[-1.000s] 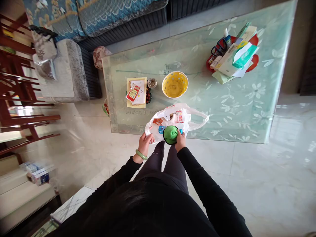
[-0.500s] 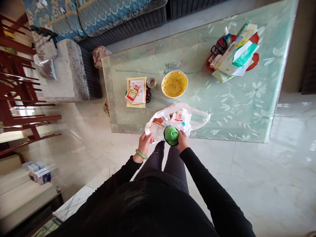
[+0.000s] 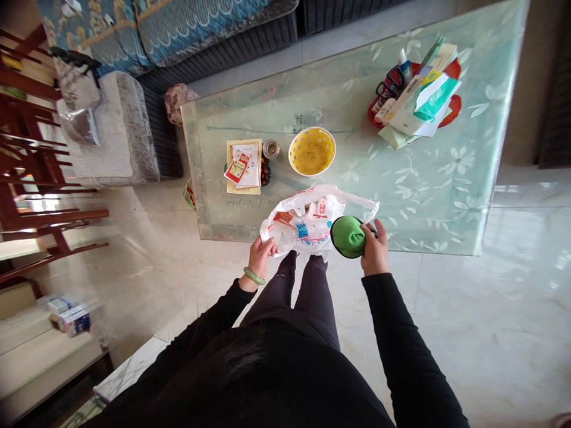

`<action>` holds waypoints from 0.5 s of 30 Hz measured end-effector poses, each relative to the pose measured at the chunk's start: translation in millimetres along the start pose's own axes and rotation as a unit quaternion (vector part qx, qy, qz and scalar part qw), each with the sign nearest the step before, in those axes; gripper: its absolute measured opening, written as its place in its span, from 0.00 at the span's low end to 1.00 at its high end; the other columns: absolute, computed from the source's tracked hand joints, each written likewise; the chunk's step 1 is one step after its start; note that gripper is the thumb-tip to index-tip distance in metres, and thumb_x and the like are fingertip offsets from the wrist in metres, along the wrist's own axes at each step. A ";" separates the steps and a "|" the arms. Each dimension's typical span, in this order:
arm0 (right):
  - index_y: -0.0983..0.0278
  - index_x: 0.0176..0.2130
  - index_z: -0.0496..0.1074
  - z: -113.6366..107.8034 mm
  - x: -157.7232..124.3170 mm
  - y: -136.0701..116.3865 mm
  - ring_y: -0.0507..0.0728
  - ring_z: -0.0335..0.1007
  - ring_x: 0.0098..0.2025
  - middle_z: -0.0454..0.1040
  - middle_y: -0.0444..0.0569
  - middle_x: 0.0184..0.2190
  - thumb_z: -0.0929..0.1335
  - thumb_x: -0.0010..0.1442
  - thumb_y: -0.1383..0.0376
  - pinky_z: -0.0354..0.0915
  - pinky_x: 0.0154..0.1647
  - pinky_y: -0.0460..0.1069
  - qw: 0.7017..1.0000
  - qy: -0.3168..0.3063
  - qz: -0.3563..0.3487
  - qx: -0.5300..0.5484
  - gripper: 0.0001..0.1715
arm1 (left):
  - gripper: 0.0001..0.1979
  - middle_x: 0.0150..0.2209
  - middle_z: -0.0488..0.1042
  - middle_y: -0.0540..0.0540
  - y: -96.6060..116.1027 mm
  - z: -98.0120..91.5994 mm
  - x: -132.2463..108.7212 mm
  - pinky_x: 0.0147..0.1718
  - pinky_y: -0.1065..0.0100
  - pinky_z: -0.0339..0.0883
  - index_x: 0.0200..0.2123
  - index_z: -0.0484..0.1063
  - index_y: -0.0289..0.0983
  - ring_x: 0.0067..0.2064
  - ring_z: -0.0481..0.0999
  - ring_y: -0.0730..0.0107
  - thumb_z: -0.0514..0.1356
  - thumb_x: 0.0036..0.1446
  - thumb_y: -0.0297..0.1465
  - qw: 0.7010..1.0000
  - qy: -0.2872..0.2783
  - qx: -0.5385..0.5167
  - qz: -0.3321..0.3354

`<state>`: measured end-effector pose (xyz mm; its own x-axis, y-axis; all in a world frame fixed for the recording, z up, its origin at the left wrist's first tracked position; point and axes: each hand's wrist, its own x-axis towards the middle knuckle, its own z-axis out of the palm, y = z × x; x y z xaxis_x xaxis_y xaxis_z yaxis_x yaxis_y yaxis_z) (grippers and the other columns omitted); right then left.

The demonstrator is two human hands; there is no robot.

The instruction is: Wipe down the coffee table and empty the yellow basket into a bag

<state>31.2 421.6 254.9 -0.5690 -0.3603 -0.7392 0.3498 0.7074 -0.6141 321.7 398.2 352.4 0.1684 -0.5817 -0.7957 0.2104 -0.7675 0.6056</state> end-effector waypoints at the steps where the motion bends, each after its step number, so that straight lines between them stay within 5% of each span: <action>1: 0.59 0.52 0.74 3.7 -2.4 -4.9 0.62 0.74 0.55 0.76 0.48 0.49 0.78 0.45 0.52 0.69 0.58 0.60 0.999 -0.031 -0.010 -0.007 0.37 | 0.33 0.19 0.61 0.60 0.0 0.7 0.0 0.33 0.66 0.65 0.57 0.79 0.34 0.24 0.60 0.76 0.72 0.53 0.46 1.000 -0.001 0.000 0.002; 4: 0.59 0.47 0.79 18.8 -27.6 -16.9 0.63 0.75 0.53 0.80 0.49 0.47 0.77 0.48 0.52 0.68 0.61 0.61 0.985 -0.139 -0.065 -0.075 0.28 | 0.31 0.21 0.67 0.56 0.1 4.7 1.2 0.31 0.68 0.63 0.56 0.79 0.34 0.26 0.66 0.74 0.72 0.53 0.45 1.000 -0.007 0.015 0.002; 9: 0.56 0.50 0.82 47.2 -81.3 -13.2 0.63 0.78 0.51 0.84 0.48 0.46 0.72 0.57 0.56 0.68 0.62 0.62 0.921 -0.319 -0.100 -0.200 0.22 | 0.28 0.32 0.77 0.49 -5.5 22.5 11.8 0.26 0.71 0.59 0.55 0.81 0.36 0.29 0.71 0.74 0.74 0.51 0.39 0.997 -0.048 0.047 -0.041; 15: 0.55 0.45 0.82 56.6 -88.3 0.8 0.64 0.78 0.52 0.85 0.46 0.47 0.70 0.54 0.58 0.68 0.62 0.62 0.905 -0.353 -0.071 -0.227 0.18 | 0.24 0.46 0.80 0.39 -23.5 45.9 35.7 0.26 0.70 0.62 0.49 0.83 0.33 0.32 0.72 0.73 0.77 0.47 0.32 0.994 -0.030 0.072 -0.077</action>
<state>123.9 419.6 304.1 0.0883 -0.6520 -0.7531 -0.1221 0.7432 -0.6578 278.6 383.1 309.4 0.0871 -0.4664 -0.8803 0.0885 -0.8765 0.4732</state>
